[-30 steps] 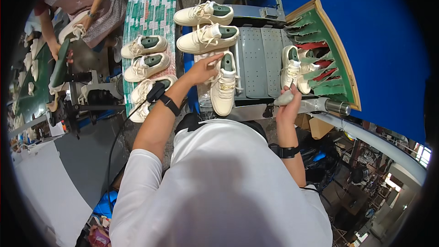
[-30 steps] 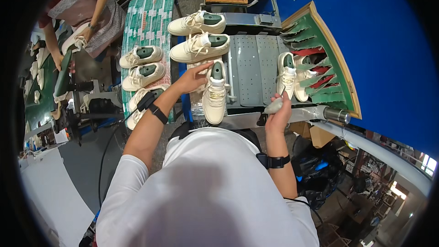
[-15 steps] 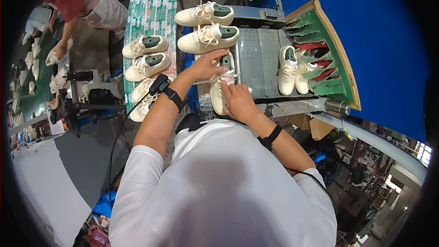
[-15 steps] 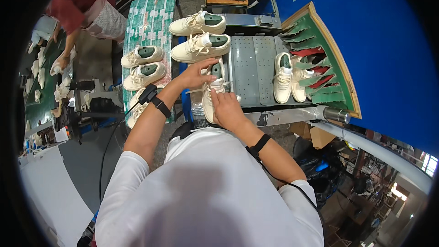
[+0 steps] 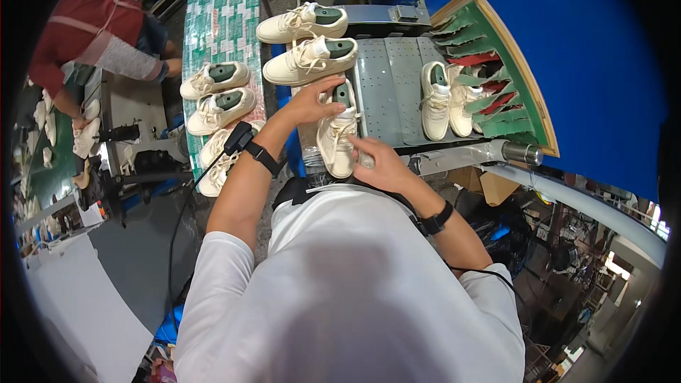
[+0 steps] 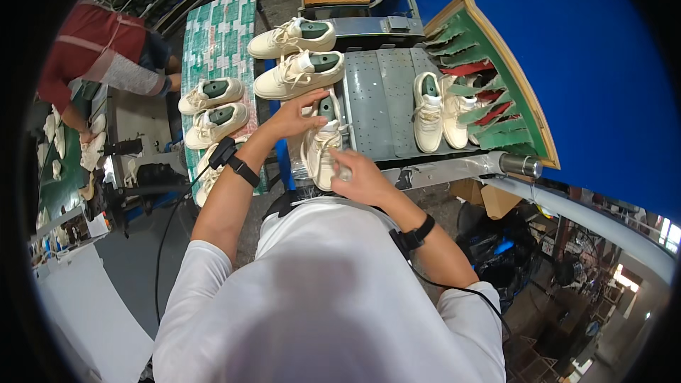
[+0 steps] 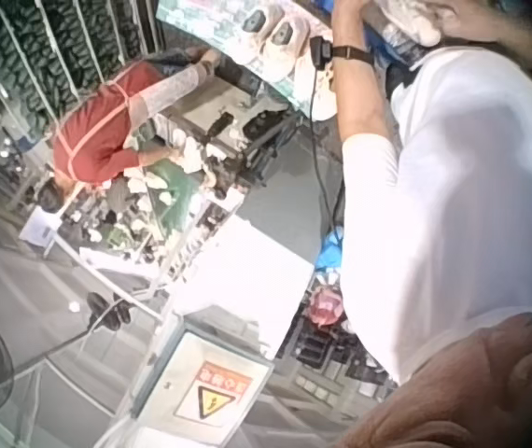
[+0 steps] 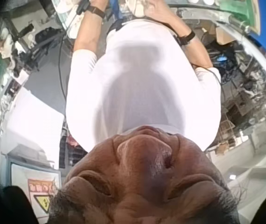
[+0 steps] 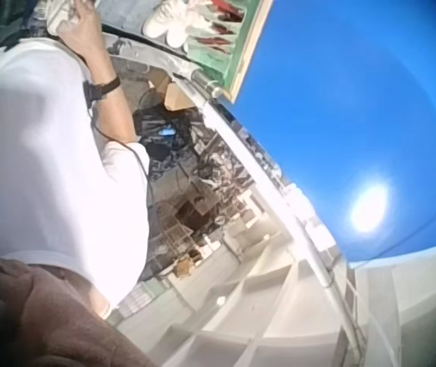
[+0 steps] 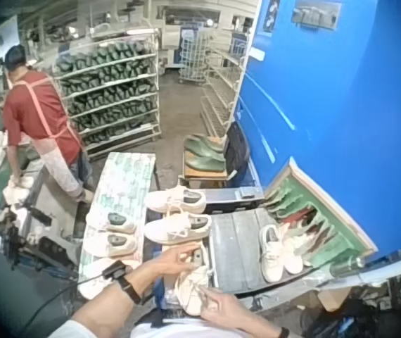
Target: Manually process and clean cream-colored shoes at an industrial workstation.
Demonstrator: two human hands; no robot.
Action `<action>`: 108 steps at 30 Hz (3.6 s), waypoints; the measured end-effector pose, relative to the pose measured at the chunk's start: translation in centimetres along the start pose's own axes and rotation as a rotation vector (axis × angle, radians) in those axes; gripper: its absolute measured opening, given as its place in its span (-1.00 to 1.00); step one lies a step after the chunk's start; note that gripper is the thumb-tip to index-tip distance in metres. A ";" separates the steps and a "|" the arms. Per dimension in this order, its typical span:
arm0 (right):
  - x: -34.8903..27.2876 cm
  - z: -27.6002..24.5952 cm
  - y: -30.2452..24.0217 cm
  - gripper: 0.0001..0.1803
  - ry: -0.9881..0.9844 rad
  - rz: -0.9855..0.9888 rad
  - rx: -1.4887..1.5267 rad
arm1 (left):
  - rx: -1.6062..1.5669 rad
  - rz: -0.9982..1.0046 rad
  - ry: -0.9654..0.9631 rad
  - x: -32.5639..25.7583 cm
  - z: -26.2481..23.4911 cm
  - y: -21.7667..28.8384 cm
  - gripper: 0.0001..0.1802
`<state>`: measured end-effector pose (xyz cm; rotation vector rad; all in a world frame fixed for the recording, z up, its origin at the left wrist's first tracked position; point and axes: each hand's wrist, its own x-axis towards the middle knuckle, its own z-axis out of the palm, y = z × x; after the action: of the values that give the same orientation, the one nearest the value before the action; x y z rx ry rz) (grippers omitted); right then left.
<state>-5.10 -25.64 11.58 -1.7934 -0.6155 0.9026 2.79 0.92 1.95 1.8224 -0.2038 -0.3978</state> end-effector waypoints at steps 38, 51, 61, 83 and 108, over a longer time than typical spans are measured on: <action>-6.4 -2.4 -4.0 -0.32 -0.094 0.233 -0.342 | 0.063 0.064 0.242 -1.5 3.0 0.5 -0.21; 0.6 2.4 1.5 -0.21 0.254 -0.128 -0.614 | 0.108 0.083 0.300 -1.3 4.1 0.9 -0.17; -3.8 -1.1 -0.5 -0.35 0.124 0.101 0.032 | -0.006 0.027 0.188 -1.4 2.8 -0.7 -0.17; 0.3 0.3 6.7 -0.15 0.285 0.319 -0.012 | -0.580 -0.353 0.244 -7.9 -1.7 -5.2 -0.16; 2.4 1.5 9.9 -0.32 0.177 0.469 0.030 | 0.492 -0.061 0.639 -11.2 -14.9 3.7 -0.28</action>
<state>-4.86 -26.68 1.37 -2.0018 -0.0629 1.0377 -1.83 17.06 11.01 2.3440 0.2188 0.2296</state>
